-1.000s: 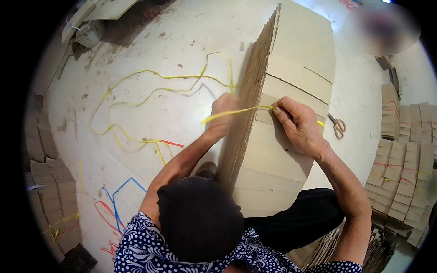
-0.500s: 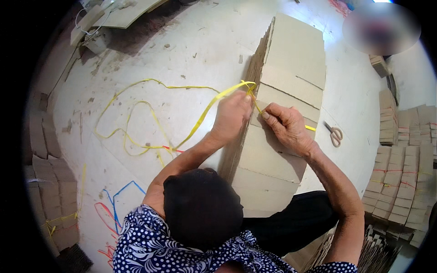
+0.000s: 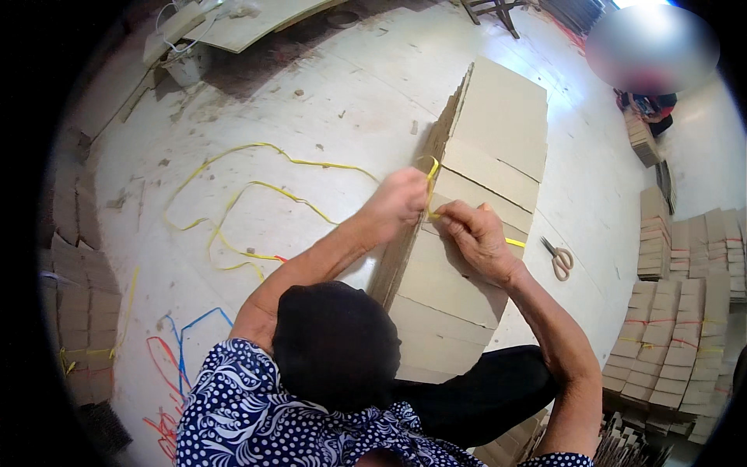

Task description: The person sits on the floor and repeatedly stacks flat cardboard pieces, wraps them with yellow plastic straps, and ties the bundles. They use scissors to cut the straps and place the finished bundles on a growing stack nearby.

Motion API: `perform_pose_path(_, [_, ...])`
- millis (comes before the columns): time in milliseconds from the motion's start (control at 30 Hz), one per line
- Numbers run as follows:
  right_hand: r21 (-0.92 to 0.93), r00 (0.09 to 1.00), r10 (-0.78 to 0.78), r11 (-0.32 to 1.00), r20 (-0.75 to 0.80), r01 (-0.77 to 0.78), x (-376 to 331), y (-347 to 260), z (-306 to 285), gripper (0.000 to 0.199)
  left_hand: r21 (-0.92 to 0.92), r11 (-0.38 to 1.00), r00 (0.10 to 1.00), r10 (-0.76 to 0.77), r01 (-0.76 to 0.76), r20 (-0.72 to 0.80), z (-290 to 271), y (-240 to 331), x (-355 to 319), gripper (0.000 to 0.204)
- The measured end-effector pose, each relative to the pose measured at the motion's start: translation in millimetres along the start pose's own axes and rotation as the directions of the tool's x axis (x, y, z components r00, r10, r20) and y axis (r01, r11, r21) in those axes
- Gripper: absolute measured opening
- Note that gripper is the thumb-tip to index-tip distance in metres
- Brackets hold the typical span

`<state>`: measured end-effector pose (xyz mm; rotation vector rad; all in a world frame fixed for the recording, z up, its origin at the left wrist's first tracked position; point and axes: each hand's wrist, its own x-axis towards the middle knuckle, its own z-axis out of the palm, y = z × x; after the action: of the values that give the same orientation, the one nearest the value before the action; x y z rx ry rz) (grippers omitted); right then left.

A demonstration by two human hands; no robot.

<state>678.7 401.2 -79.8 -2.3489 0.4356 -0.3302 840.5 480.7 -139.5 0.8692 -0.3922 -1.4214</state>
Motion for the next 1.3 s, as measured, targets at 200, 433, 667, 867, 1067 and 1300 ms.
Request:
perform_pose_path(200, [0.677, 0.953, 0.296, 0.715, -0.068, -0.173, -0.3, -10.9, 8.5, 0.015, -0.111, 0.992, 0.998, 0.056, -0.058, -0.023, -8.6, -8.9, 1.3, 0.011])
perform_pose_path(433, [0.205, 0.967, 0.236, 0.955, -0.097, -0.212, 6.4, 7.0, 5.3, 0.013, 0.353, 0.856, 0.926, 0.360, -0.377, 0.118, 8.3, -19.9, -5.0, 0.013])
perform_pose_path(667, [0.328, 0.946, 0.281, 0.919, -0.159, -0.217, 7.2, 6.7, 13.8, 0.019, 0.581, 0.674, 0.879, 0.442, -0.456, 0.177, -3.1, -18.4, -1.8, 0.013])
perform_pose_path(867, [0.036, 0.993, 0.032, 0.999, -0.115, -0.028, 15.3, 5.2, 9.9, 0.017, 0.568, 0.670, 0.878, 0.379, -0.478, 0.292, -12.3, 1.4, -5.9, 0.016])
perform_pose_path(1067, [0.075, 0.972, 0.232, 0.969, 0.049, -0.235, 24.8, -10.8, 12.2, 0.019, 0.308, 0.879, 0.930, 0.361, -0.363, 0.065, -12.3, -8.8, -15.7, 0.017])
perform_pose_path(1300, [-0.057, 0.973, 0.223, 0.974, 0.053, -0.220, 30.8, -0.8, 2.1, 0.022, 0.273, 0.895, 0.925, 0.377, -0.354, -0.036, 1.0, -17.7, -27.6, 0.014])
